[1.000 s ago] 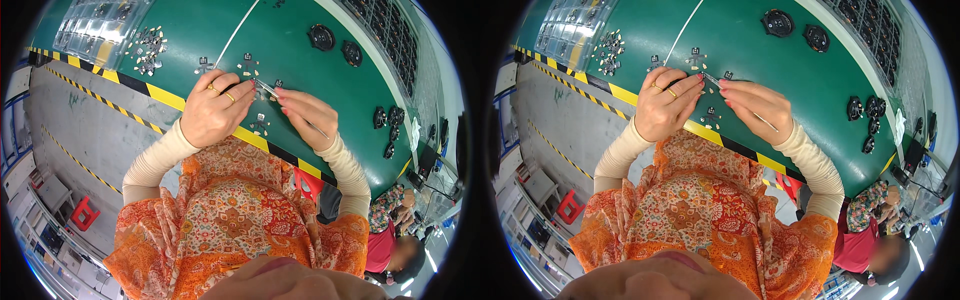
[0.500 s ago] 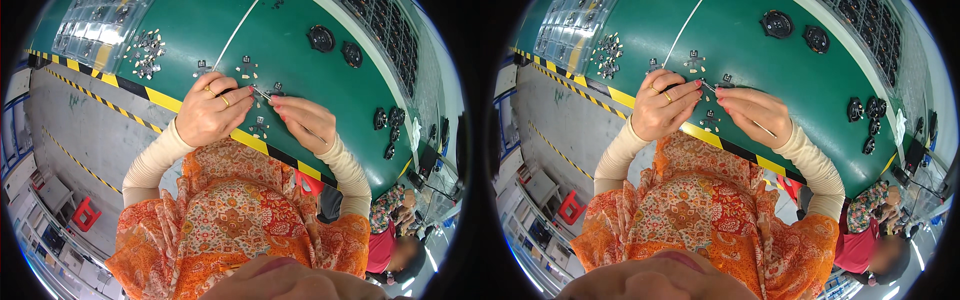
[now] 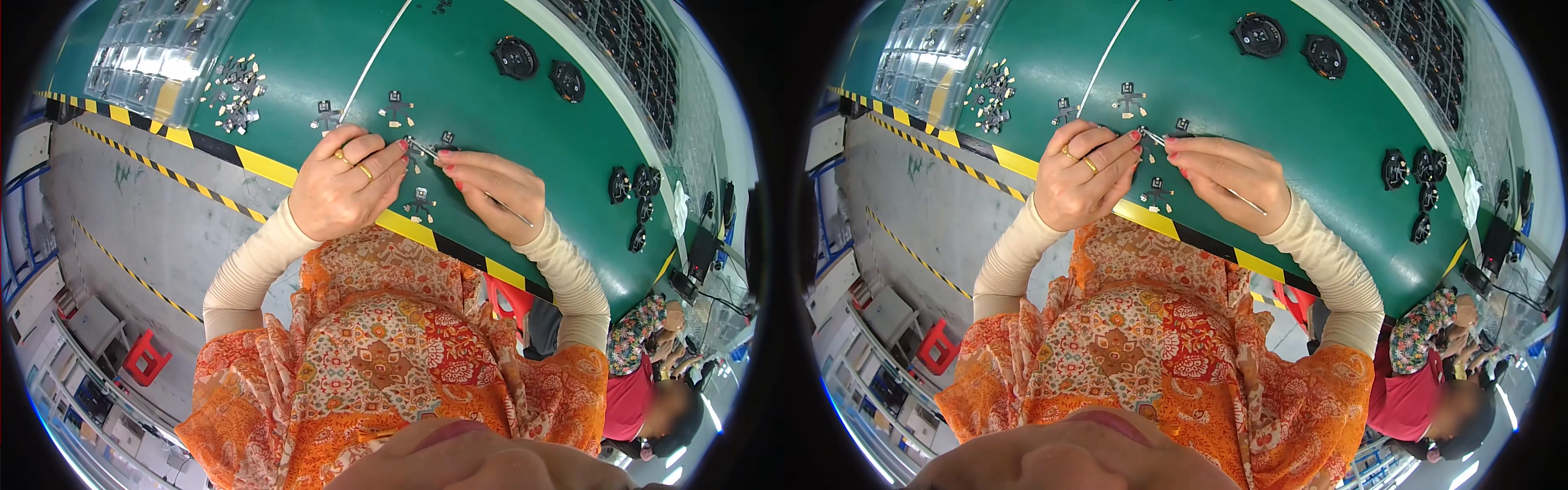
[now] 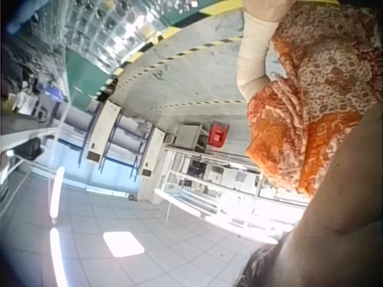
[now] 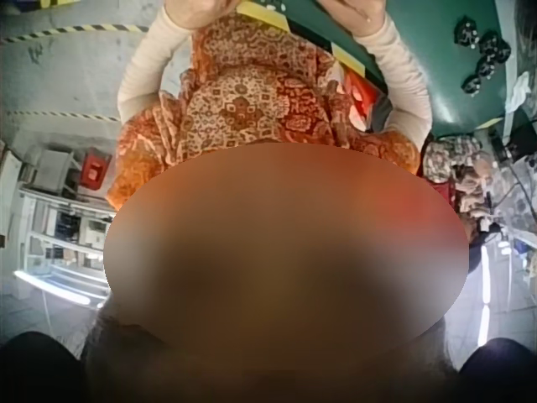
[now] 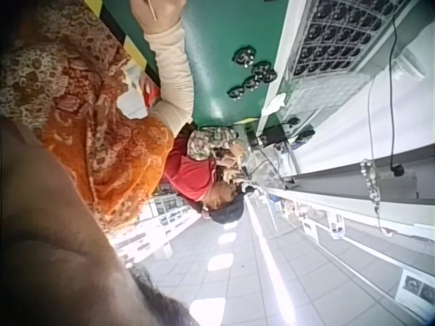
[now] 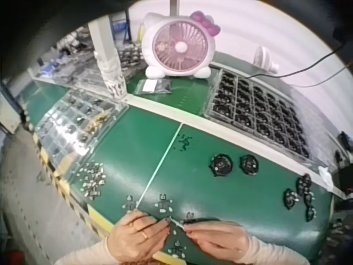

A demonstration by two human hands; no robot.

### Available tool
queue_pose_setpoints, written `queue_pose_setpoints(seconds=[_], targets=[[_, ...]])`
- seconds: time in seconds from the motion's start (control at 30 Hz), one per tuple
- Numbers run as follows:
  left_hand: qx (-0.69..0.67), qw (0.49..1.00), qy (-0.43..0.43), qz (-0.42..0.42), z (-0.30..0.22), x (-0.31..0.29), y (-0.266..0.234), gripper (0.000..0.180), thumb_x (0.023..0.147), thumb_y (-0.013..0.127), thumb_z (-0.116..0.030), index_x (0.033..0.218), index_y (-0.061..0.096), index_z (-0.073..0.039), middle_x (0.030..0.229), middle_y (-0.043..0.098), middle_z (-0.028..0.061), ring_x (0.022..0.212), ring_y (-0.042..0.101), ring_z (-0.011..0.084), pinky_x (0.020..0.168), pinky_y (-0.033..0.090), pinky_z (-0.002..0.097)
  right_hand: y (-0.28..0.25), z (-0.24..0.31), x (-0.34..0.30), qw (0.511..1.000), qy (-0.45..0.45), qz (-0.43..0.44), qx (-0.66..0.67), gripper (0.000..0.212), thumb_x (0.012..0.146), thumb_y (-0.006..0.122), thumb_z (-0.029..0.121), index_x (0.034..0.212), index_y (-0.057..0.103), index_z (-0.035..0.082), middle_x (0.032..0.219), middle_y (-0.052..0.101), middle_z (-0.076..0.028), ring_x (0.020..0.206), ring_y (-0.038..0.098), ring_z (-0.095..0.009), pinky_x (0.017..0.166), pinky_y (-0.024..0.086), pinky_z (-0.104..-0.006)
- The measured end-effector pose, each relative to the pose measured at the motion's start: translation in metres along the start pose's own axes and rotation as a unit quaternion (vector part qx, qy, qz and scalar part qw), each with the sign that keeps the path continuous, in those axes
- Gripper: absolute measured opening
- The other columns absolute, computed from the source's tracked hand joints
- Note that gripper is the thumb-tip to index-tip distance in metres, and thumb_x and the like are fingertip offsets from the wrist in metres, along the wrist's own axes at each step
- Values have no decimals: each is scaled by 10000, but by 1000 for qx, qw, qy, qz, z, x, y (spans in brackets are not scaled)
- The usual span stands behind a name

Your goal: Assembling small electronic components into circular black casings on a factory line.

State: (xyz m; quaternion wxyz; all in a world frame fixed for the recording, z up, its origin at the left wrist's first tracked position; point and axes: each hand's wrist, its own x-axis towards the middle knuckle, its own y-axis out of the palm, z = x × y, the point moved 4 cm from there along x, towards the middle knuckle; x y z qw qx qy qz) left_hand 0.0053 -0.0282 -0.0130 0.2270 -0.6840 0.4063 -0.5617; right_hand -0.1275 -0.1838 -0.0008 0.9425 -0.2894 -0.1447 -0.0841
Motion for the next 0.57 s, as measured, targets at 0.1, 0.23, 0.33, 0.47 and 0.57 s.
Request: queue_pose_setpoints(seconds=[0.1,0.23,0.33,0.47,0.57], targets=[[-5,1000,1,1,1,2,0,219,690,759,-44,903,725,-6,1013,713,65,932,629,218,851,507,378,-1,0,3,1000,11,-14,-10,277,839,596,-159,1087,672,-61,1152,683,-220,975,714,-285,836,582,-333],[-32,999,-20,14,5,2,-1,220,697,754,-52,912,728,-13,1014,712,62,931,628,213,862,502,374,-4,-1,3,1000,13,-18,17,277,841,594,-160,1089,671,-63,1151,683,-218,971,717,-287,838,582,-334],[-24,999,-25,10,3,3,-1,217,702,750,-55,915,730,-20,1013,711,57,929,625,208,868,498,373,-1,-2,-1,1000,-1,-13,20,273,843,598,-155,1088,674,-61,1154,683,-216,976,718,-287,846,579,-330],[11,1000,-6,-1,0,1,-1,221,698,751,-53,917,731,-24,1011,711,56,930,623,206,866,499,376,0,-2,0,1000,26,-5,10,271,851,597,-144,1095,677,-57,1153,684,-215,985,717,-287,851,577,-329],[9,1000,-2,8,0,3,-1,229,697,752,-52,924,734,-31,1014,711,69,944,623,207,871,500,378,-2,-3,0,999,30,-4,17,267,867,594,-127,1106,681,-47,1177,682,-203,1006,712,-295,853,575,-329]])
